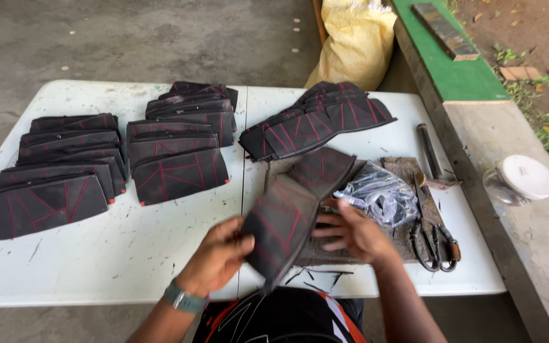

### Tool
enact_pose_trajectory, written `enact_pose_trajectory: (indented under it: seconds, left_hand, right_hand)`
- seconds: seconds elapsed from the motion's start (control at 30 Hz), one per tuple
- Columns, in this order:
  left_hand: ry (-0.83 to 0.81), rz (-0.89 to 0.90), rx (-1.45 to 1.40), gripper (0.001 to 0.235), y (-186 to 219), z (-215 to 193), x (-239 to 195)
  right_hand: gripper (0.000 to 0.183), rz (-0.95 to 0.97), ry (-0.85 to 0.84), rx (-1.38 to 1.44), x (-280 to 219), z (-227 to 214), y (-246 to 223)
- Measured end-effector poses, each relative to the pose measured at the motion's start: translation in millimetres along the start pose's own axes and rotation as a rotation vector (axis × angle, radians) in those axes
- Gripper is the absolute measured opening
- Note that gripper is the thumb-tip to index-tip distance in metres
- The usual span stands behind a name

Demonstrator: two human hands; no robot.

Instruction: The person trims excess threads from black pouches with red stitching using scissors. They handle each pouch individually, cutting threads along the edges and occasionally adjusting the zipper before placing the finished pouches in a stack.

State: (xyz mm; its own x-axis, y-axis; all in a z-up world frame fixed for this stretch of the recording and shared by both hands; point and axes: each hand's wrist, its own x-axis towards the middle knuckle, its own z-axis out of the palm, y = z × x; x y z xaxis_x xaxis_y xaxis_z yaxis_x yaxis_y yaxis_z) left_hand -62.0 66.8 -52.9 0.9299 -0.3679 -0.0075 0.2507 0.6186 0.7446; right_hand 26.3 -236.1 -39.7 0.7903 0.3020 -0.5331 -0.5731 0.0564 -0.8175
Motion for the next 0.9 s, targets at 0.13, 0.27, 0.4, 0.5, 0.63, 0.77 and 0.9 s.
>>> enact_pose_trajectory:
  seconds: [0.13, 0.27, 0.4, 0.5, 0.63, 0.77, 0.9]
  left_hand:
    - [-0.118, -0.062, 0.614, 0.027, 6, -7, -19]
    - [0.269, 0.371, 1.288, 0.028, 28, -1, 5]
    - [0.309, 0.781, 1.199, 0.087, 68, 31, 13]
    - [0.314, 0.981, 1.248, 0.101, 75, 60, 0]
    - [0.172, 0.946, 1.505, 0.097, 48, 87, -8]
    - [0.235, 0.092, 1.157, 0.05, 31, 86, 5]
    - [0.197, 0.166, 1.073, 0.086, 43, 74, 27]
  right_hand:
    - [0.043, -0.309, 0.133, 0.519, 20, 60, -49]
    - [0.029, -0.757, -0.233, 0.384, -1, 57, -94]
    - [0.019, -0.878, -0.065, -0.136, -21, 60, -89]
    - [0.017, -1.337, -0.227, -0.766, -27, 68, -54]
    - [0.011, -0.709, -0.235, -0.551, -35, 72, 14]
    - [0.03, -0.776, -0.174, -0.648, -47, 58, 50]
    - [0.038, -0.926, 0.093, -0.861, -54, -9, 30]
